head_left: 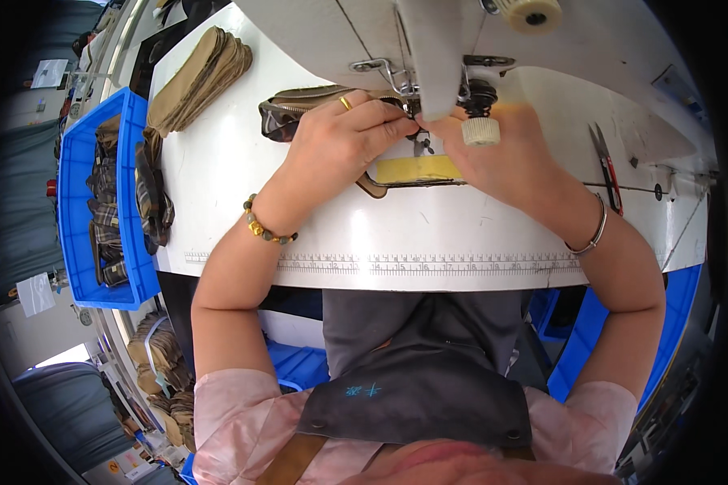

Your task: Sewing together fabric and leather component pieces using an industrial sewing machine.

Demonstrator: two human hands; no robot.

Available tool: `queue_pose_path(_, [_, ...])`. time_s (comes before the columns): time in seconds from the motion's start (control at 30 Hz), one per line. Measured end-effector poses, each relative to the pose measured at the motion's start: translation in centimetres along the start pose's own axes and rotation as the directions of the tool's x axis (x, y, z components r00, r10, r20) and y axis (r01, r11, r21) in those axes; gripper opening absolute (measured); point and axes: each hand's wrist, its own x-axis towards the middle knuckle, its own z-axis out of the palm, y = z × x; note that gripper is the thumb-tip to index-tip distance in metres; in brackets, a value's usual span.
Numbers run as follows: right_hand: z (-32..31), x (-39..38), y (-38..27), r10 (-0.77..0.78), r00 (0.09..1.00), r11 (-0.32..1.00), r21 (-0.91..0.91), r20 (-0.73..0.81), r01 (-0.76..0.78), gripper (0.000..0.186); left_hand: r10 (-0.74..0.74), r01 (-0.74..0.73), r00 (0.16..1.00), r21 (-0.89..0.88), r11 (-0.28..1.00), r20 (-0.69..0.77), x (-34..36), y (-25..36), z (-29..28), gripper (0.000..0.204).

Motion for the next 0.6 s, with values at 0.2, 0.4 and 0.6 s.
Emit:
queue_pose_path(0.2, [0.67,0.02,-0.13,0.028,0.998,0.998,0.062,-0.065,-0.024,0.022,0.028,-0.028,1.0,0.067,0.997,0.001,-0.13,0.18,-0.19,0.031])
queue_pose_path(0.4, [0.27,-0.02,-0.4,-0.055,0.998,0.997,-0.056,-0.027,0.054,0.018,-0.012,0.008,0.998,0.078,0.997,0.055,0.01,0.47,-0.5,0.032])
queue_pose_path(0.6, [0.27,-0.08,-0.14,-0.099,0.995,0.987,-0.126,-0.017,0.096,0.012,-0.071,0.067,0.997,0.136,0.988,0.024,0.62,0.39,0.12,0.027])
